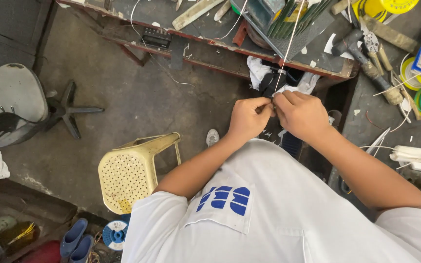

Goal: Securing copper windings on an electric motor stator by threading and tying string around them.

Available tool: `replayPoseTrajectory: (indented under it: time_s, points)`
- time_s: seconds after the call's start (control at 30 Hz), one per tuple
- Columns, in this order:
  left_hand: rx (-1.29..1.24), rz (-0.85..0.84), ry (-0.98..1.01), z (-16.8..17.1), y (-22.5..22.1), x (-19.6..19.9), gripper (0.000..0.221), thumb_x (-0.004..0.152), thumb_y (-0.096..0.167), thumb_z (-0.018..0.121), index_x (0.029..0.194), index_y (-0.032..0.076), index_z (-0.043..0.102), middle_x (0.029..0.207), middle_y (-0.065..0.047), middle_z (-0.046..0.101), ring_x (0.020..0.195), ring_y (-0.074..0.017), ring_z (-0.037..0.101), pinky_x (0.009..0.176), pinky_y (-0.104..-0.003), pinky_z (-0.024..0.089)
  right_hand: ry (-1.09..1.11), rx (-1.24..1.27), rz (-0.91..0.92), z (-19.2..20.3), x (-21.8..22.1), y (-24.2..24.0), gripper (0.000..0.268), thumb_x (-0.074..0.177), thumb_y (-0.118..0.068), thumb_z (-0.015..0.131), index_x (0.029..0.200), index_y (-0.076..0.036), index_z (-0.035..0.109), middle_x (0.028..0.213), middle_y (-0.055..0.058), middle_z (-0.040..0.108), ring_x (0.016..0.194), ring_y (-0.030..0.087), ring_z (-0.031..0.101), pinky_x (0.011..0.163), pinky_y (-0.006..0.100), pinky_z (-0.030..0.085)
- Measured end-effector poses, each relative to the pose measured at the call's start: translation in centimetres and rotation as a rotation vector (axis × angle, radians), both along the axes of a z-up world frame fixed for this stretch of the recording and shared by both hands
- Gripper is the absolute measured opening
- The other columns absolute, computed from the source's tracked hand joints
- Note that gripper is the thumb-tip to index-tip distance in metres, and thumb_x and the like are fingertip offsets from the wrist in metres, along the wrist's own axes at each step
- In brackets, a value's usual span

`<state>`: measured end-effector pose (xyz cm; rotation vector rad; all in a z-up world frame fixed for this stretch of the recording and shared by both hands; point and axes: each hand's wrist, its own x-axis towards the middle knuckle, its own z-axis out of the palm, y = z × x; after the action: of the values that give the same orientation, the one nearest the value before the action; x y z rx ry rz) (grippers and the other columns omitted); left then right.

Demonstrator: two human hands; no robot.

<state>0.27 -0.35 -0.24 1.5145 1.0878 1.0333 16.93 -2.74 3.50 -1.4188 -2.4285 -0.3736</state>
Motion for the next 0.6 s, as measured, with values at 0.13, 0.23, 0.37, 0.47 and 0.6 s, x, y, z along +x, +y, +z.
replayPoseTrajectory:
  time_s: [0.13,0.23,0.37,0.47,0.6]
  points:
    - [-0.021,-0.028,0.08,-1.3,-0.7,-1.4,0.017,0.076,0.01,0.062,0.066,0.018,0.074,0.047,-0.001,0.06,0.043,-0.0175,0.06,0.043,-0.025,0.044,0.062,-0.081,0.002,-1.0,-1.5,-1.6,0.007,0.085,-0.013,0.065,0.082,-0.016,0.06,0.067,0.0,0.054,0.063,0.021,0.064,0.052,0.032,0.052]
    - [-0.148,-0.081,0.14,-1.1,-2.4,-3.0,0.011,0.077,0.009,0.065,0.073,0.011,0.076,0.053,-0.006,0.066,0.05,-0.0229,0.065,0.046,-0.03,0.048,0.129,-0.203,0.023,-1.8,-2.7,-2.7,0.01,0.083,-0.01,0.065,0.076,-0.014,0.06,0.063,0.0,0.056,0.057,0.019,0.064,0.049,0.028,0.05]
    - [-0.225,-0.164,0.068,1.0,-2.1,-5.3,0.013,0.083,0.012,0.064,0.083,0.014,0.077,0.064,-0.003,0.072,0.053,-0.0126,0.062,0.052,-0.025,0.048,0.465,-0.37,-0.095,-3.5,-1.7,-3.3,0.009,0.093,-0.012,0.064,0.084,-0.011,0.063,0.068,0.005,0.06,0.063,0.026,0.066,0.051,0.032,0.052]
    - [-0.095,-0.178,0.197,0.8,0.6,-6.6,0.012,0.088,0.019,0.065,0.093,0.017,0.076,0.075,-0.006,0.074,0.063,-0.0225,0.067,0.057,-0.032,0.053,0.906,-0.574,-0.305,-6.5,1.1,-2.9,0.012,0.101,-0.012,0.06,0.094,-0.007,0.067,0.071,0.011,0.067,0.062,0.024,0.068,0.052,0.033,0.054]
    - [0.448,-0.119,0.417,1.4,4.8,-6.9,0.03,0.094,0.018,0.064,0.124,0.015,0.066,0.101,-0.013,0.069,0.088,-0.0375,0.07,0.072,-0.047,0.058,1.673,-0.765,-0.582,-7.0,1.9,-3.3,0.016,0.104,-0.012,0.048,0.099,-0.004,0.061,0.074,0.01,0.062,0.055,0.016,0.064,0.048,0.028,0.056]
